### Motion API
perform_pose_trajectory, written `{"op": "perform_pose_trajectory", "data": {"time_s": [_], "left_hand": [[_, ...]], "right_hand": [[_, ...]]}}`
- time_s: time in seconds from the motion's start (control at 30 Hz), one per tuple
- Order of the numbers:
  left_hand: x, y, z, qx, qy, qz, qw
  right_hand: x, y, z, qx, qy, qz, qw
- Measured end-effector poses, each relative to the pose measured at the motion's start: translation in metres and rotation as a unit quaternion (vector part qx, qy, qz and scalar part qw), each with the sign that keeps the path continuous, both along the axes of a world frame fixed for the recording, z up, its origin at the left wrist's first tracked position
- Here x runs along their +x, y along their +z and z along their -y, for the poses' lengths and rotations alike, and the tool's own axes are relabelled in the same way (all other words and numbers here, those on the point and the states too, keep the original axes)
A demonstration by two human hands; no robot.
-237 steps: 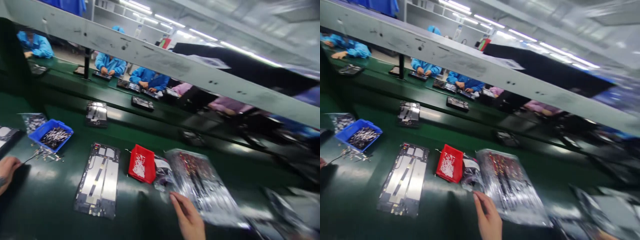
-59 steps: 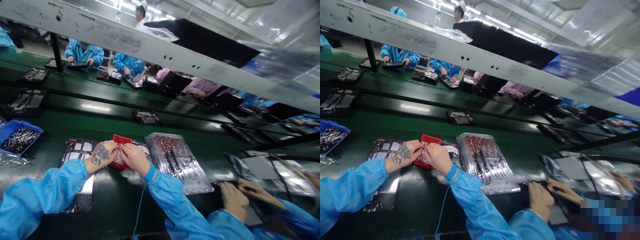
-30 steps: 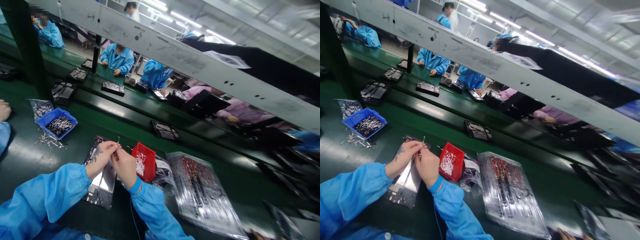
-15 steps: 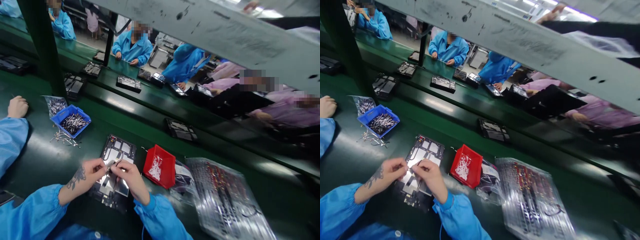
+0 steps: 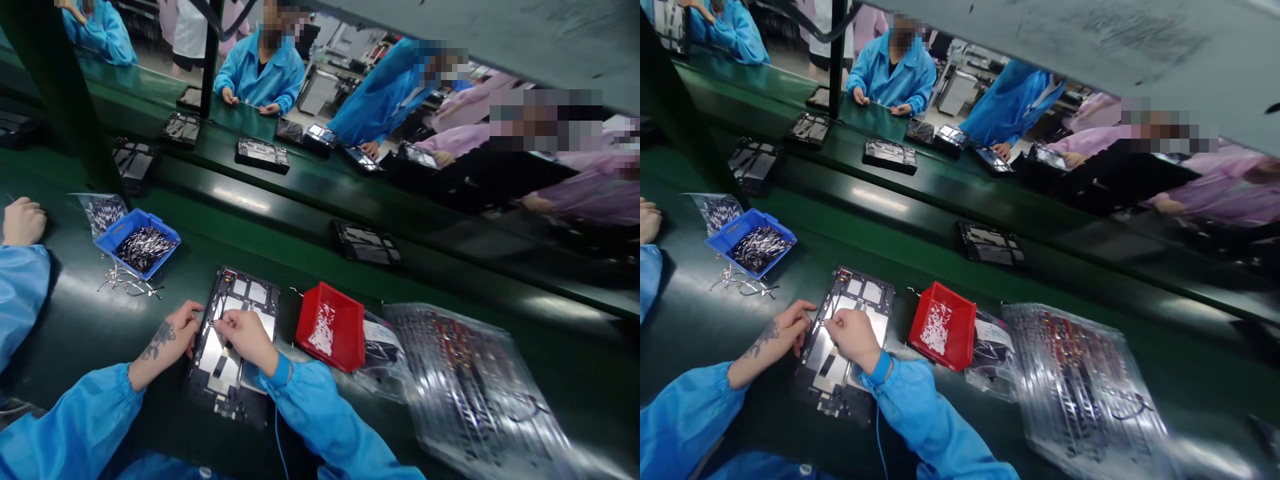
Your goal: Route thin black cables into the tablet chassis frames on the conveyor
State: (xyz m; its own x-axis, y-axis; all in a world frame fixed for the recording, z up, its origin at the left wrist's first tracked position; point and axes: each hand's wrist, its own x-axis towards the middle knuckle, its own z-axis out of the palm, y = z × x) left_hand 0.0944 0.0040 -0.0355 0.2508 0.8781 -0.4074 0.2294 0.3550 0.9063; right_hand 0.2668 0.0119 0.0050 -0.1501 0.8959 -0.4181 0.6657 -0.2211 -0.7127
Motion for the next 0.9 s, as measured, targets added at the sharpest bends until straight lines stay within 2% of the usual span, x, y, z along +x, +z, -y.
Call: {"op": "perform_pose_trajectory", "data": {"time_s": [0.1,0.2,0.37,0.57,0.63,0.7,0.8,0.87,0.9], "left_hand": [[0.003,0.002,0.004,-0.02,0.0,0.014,1.0],[0.006,0.002,0.006,-0.025,-0.007,0.02,0.999],[0.006,-0.003,0.006,-0.019,-0.011,0.033,0.999],[0.007,-0.001,0.004,-0.03,-0.007,0.023,0.999],[0.01,-0.001,0.003,-0.02,-0.009,0.008,1.0],[0.012,-0.002,0.002,-0.002,-0.008,-0.005,1.0],[0.013,-0.002,0.002,0.012,0.008,0.004,1.0],[0.012,0.001,0.002,0.024,0.006,0.023,0.999],[0.012,0.004,0.002,0.036,-0.003,0.027,0.999]], "right_hand": [[0.0,0.005,0.003,0.041,0.021,0.065,0.997],[0.0,0.008,0.004,0.048,0.032,0.094,0.994],[0.001,0.006,0.008,0.063,0.033,0.085,0.994],[0.002,0.005,0.014,0.088,0.026,0.06,0.994],[0.002,0.002,0.014,0.127,0.017,0.032,0.991],[0.002,-0.004,0.012,0.151,0.002,-0.041,0.988],[0.002,-0.015,0.009,0.092,-0.037,-0.185,0.978],[0.004,-0.02,0.007,0.055,-0.061,-0.219,0.972],[0.006,-0.02,0.007,0.059,-0.064,-0.206,0.975]]}}
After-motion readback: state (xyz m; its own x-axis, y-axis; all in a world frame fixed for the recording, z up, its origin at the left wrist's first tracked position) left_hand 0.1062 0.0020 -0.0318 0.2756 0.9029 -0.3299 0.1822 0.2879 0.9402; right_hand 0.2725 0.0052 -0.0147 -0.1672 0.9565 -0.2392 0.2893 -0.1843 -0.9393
